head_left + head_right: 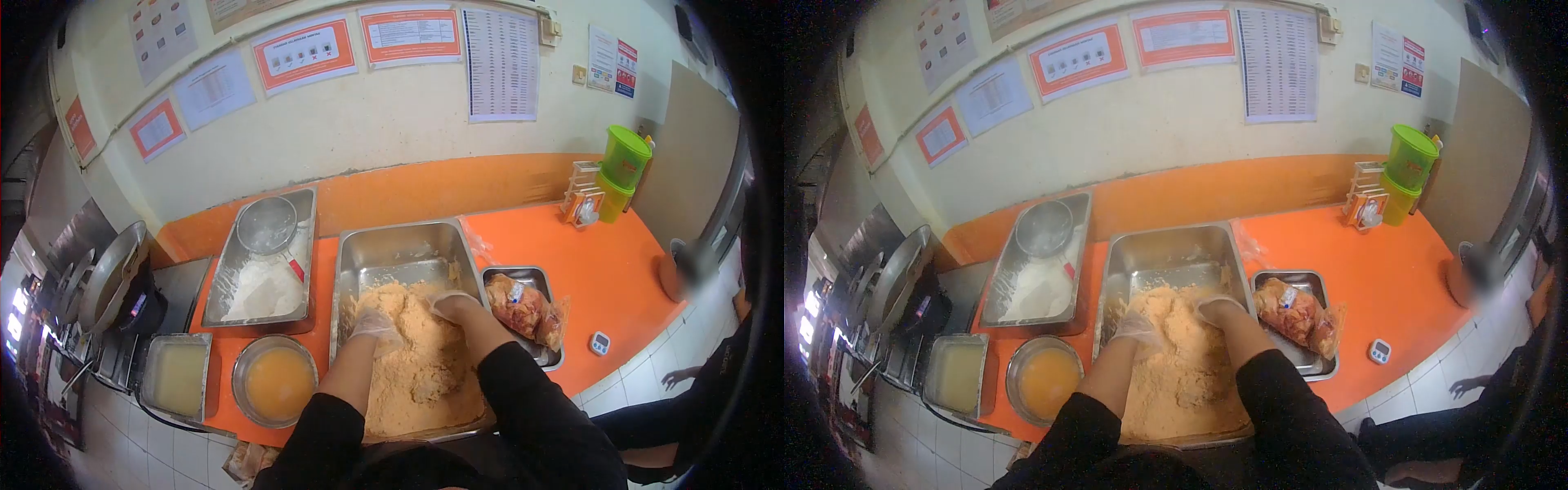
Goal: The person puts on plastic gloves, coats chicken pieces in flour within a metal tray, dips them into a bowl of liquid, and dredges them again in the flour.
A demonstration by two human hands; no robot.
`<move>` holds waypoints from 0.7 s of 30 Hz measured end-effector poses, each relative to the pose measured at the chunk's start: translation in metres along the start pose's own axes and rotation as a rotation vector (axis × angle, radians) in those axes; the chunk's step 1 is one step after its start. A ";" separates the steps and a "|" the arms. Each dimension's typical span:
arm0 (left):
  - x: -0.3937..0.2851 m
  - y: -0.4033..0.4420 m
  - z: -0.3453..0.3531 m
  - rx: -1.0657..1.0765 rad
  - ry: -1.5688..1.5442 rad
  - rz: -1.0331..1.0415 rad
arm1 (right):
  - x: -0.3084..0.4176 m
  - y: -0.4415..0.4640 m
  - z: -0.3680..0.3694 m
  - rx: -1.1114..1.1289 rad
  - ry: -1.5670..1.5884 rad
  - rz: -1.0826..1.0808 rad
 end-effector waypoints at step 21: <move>-0.019 -0.022 -0.009 -0.121 -0.549 0.178 | 0.044 0.005 0.023 -0.178 0.742 0.162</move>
Point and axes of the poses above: each hand's wrist, its own y-axis towards the middle knuckle, its own z-axis out of the palm, x = y × z, the point moved 4 cm from there along y, towards the middle knuckle, and after that the axes turned 2 degrees about -z, right-handed, at the moved point
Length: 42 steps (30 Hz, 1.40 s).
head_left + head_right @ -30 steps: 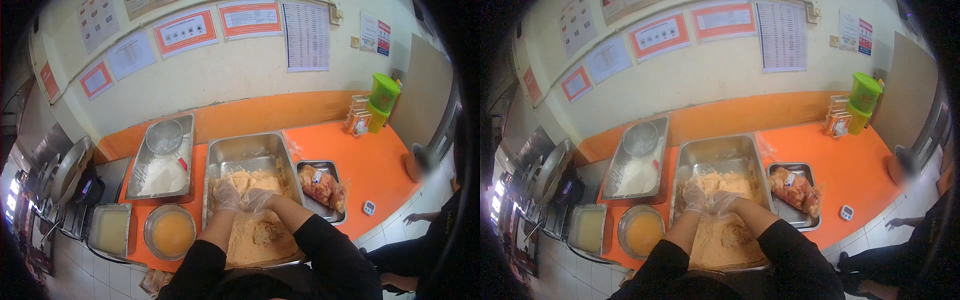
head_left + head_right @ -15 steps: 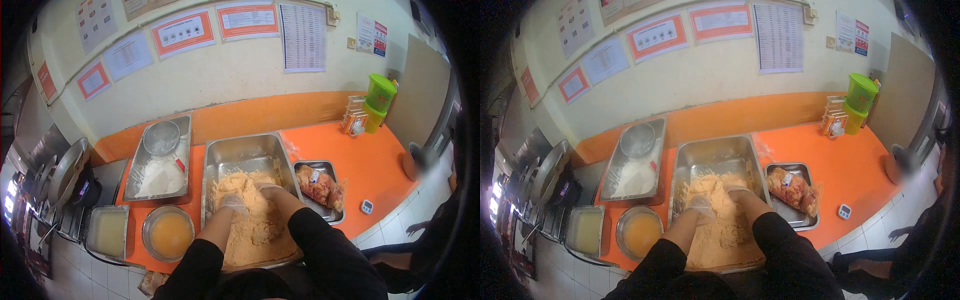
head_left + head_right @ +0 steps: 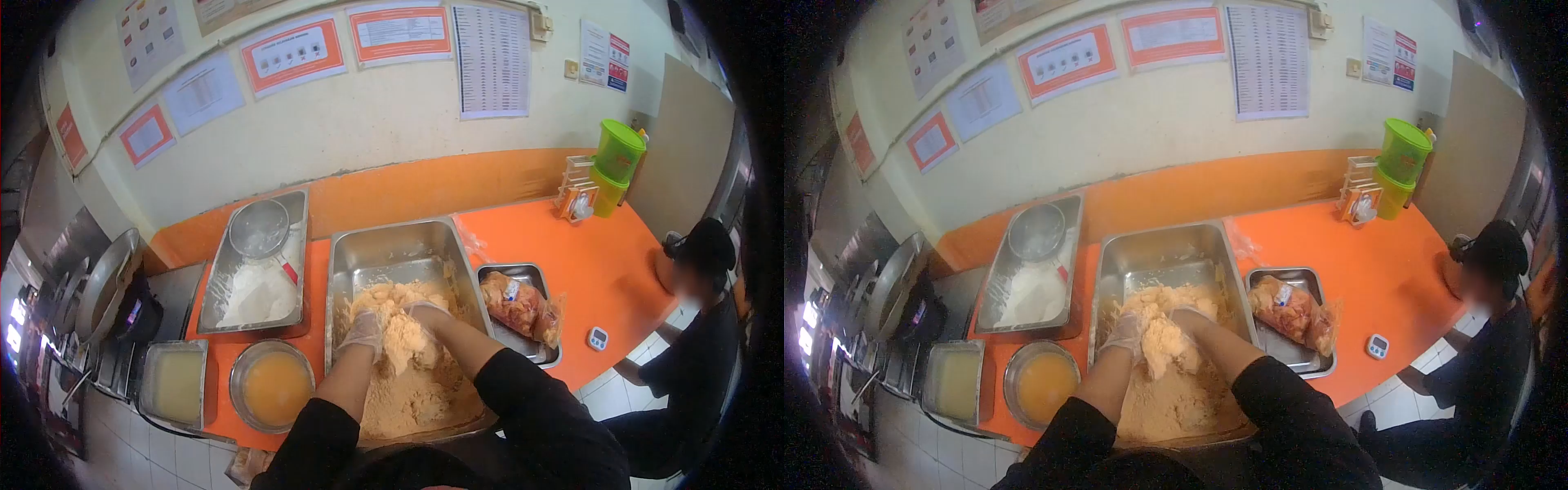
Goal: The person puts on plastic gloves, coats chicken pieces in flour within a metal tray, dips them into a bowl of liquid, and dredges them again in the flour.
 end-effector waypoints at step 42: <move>0.042 -0.018 0.019 0.729 1.083 0.110 | 0.000 0.010 -0.008 0.431 -0.659 -0.079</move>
Point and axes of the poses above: each hand's wrist, its own y-axis towards the middle knuckle, its own z-axis out of the palm, x = y × z, the point moved 4 cm from there along y, towards the middle knuckle, and after that the axes turned 2 degrees about -z, right-handed, at the moved point
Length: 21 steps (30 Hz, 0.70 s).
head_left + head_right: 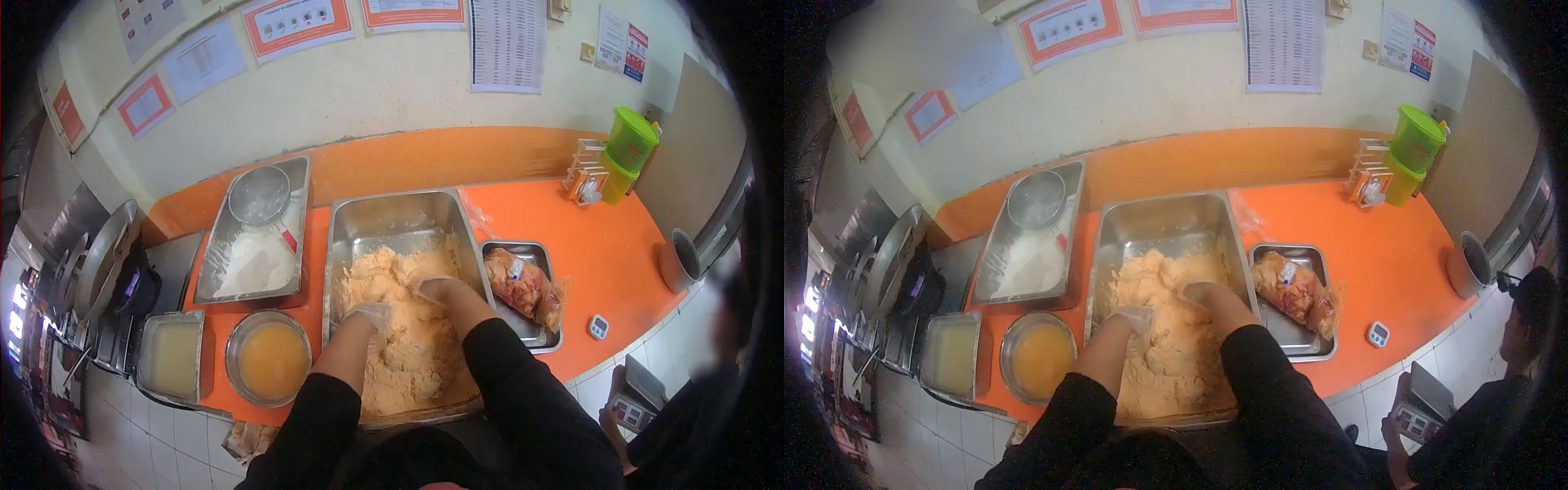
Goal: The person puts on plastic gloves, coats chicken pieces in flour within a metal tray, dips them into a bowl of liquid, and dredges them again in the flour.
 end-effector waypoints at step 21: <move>0.035 -0.006 -0.031 -0.809 -1.267 0.034 | 0.031 -0.016 -0.031 -0.579 0.165 -0.344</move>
Point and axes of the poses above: each hand's wrist, its own y-axis towards the middle knuckle, its own z-axis out of the palm, x = y × z, the point moved 4 cm from there along y, towards the middle knuckle, and after that the axes turned 2 degrees about -z, right-handed, at the moved point
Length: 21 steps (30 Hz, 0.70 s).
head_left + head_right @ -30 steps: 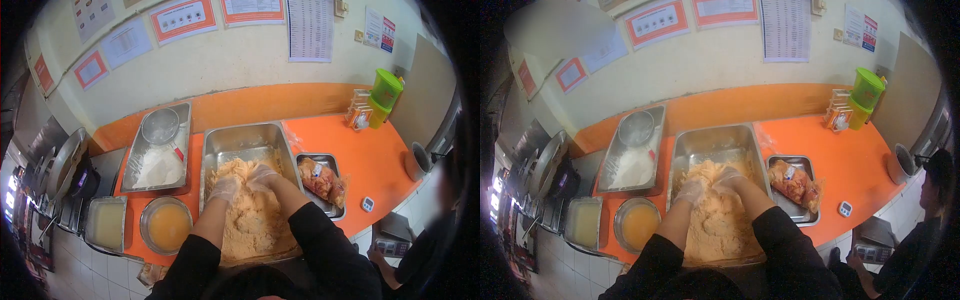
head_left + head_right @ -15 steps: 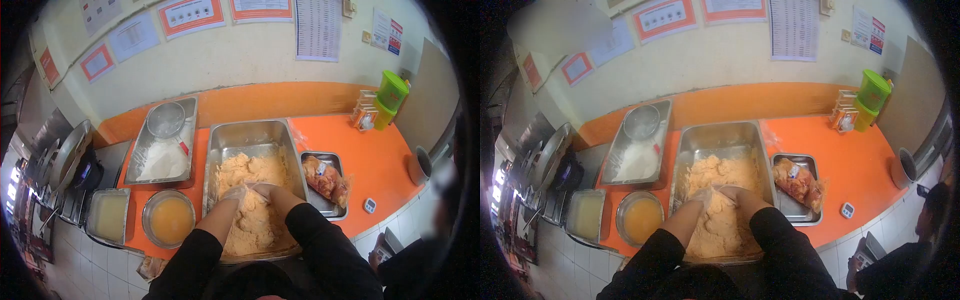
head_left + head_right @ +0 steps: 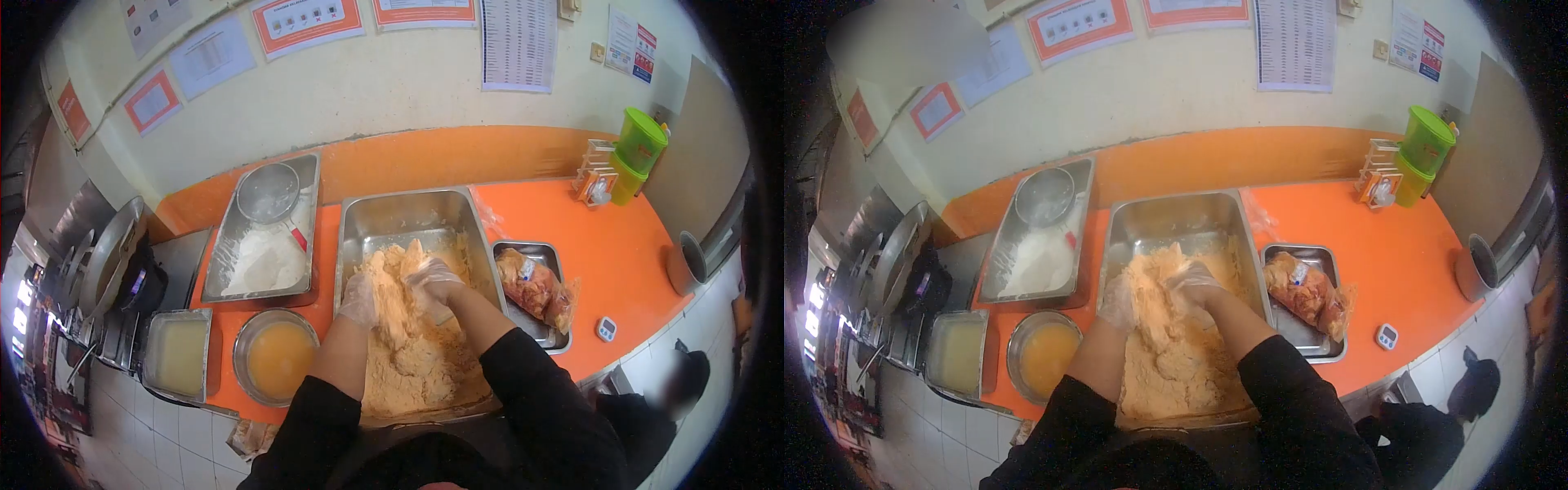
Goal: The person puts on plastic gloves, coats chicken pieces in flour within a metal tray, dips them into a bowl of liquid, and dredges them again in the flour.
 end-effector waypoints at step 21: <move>0.113 -0.113 0.079 0.942 1.455 0.210 | 0.043 -0.082 0.083 0.370 0.886 0.792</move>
Point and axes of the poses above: each hand's wrist, its own y-axis towards the middle knuckle, its own z-axis out of the palm, x = y × z, the point moved 4 cm from there along y, towards the middle knuckle, and after that the axes turned 2 degrees about -z, right-handed, at the moved point
